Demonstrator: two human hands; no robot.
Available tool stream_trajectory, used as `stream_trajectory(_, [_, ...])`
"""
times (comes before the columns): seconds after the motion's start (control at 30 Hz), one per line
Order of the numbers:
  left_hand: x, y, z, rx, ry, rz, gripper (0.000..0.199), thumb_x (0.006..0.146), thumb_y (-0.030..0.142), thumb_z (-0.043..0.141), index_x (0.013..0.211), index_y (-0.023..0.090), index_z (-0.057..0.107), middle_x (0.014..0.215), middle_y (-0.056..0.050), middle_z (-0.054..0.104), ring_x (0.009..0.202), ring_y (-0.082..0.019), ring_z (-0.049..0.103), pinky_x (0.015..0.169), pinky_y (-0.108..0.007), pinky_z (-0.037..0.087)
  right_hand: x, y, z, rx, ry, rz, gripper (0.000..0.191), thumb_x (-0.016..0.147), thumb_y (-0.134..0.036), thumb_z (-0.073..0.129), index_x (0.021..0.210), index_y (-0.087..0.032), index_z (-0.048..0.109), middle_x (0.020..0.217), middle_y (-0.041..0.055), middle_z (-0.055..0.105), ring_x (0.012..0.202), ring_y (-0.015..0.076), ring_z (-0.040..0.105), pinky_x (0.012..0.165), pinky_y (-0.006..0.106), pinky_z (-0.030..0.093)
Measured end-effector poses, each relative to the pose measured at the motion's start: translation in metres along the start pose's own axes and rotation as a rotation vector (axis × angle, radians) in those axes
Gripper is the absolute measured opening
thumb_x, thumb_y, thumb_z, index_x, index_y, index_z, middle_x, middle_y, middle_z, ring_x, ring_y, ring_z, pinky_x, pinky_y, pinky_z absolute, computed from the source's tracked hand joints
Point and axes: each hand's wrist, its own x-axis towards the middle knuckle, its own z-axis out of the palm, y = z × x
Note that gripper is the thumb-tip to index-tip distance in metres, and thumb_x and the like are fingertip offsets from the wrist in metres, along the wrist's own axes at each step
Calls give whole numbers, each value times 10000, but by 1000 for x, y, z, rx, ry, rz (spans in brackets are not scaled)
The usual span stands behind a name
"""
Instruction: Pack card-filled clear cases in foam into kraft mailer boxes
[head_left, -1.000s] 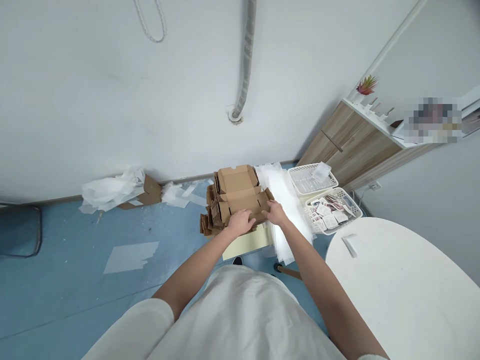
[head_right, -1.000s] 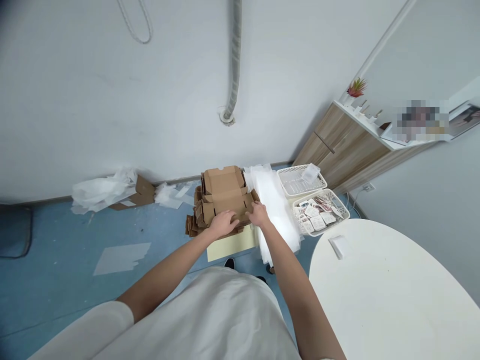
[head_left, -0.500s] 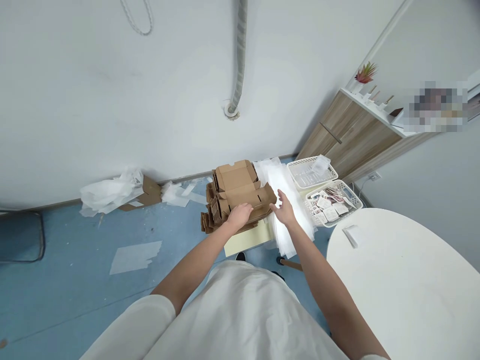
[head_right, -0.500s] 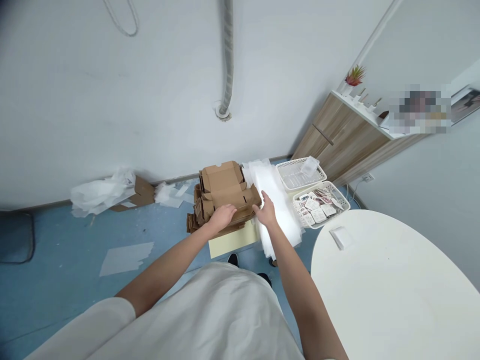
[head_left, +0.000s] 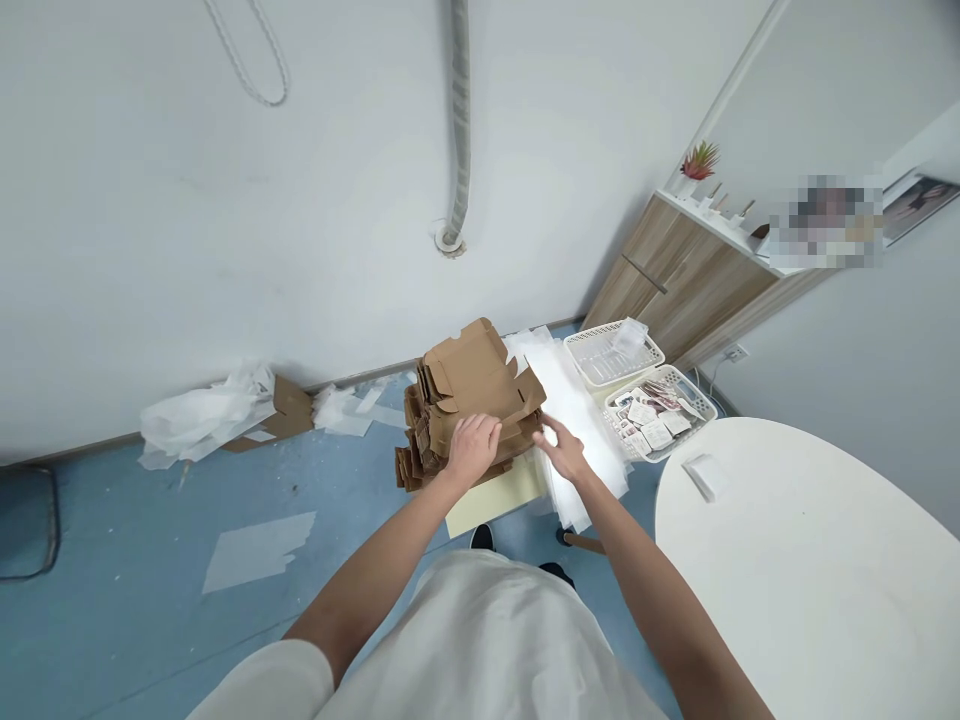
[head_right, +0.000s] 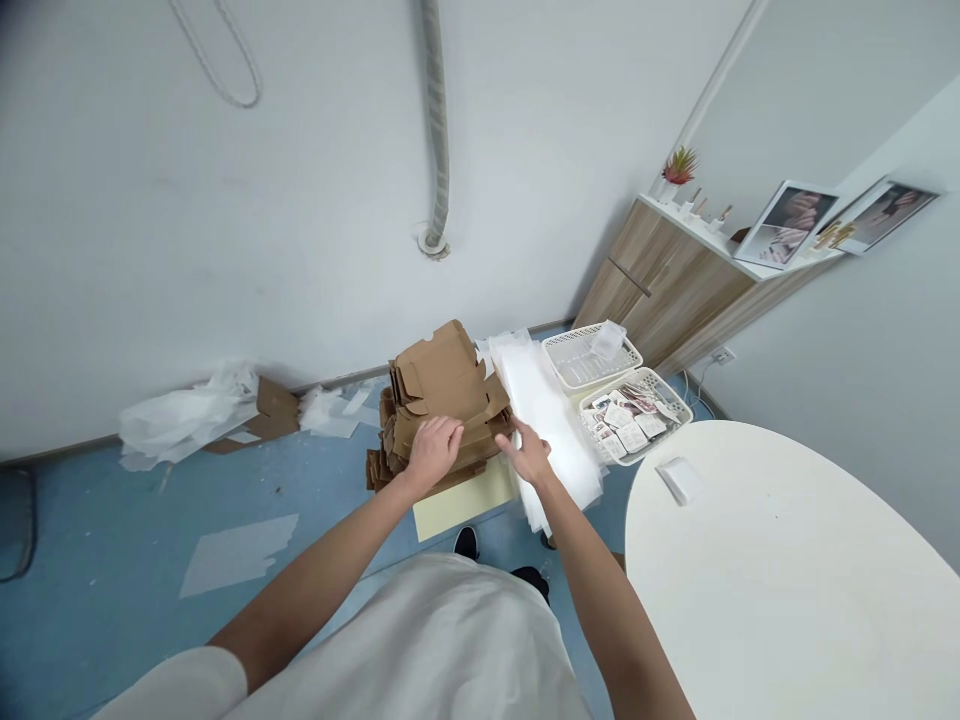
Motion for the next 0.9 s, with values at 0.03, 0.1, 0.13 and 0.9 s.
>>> stream_trajectory(0.03, [-2, 2, 0, -12, -1, 19, 336, 891, 298, 252, 891, 189, 570, 864, -70, 589, 859, -189, 509, 773, -329, 340, 3, -5, -6, 79, 63, -3, 605, 755, -516, 444, 1287, -250, 335, 1188, 88, 518, 1054, 251, 484, 873, 442, 319])
stream_trajectory(0.1, [-6, 8, 1, -32, -13, 68, 333, 888, 296, 261, 884, 193, 578, 857, -70, 592, 857, -187, 509, 784, -333, 336, 8, -17, -18, 198, 142, -24, 708, 741, -507, 463, 1338, -206, 230, 1185, 111, 519, 971, 226, 537, 817, 374, 383])
stream_trajectory(0.13, [-8, 12, 3, -41, -21, 94, 329, 886, 293, 266, 882, 195, 580, 857, -70, 593, 858, -186, 510, 790, -335, 335, 10, -23, -23, 218, 146, -27, 709, 737, -490, 475, 1338, -200, 234, 1163, 112, 535, 902, 209, 566, 775, 341, 406])
stream_trajectory(0.9, [5, 132, 65, -677, -294, 10, 431, 777, 326, 492, 1181, 188, 429, 1133, -88, 542, 846, -162, 588, 676, -268, 483, -169, 99, -107, 96, 842, 503, 474, 832, -376, 265, 1239, -208, 440, 993, 63, 624, 804, 193, 575, 679, 308, 437])
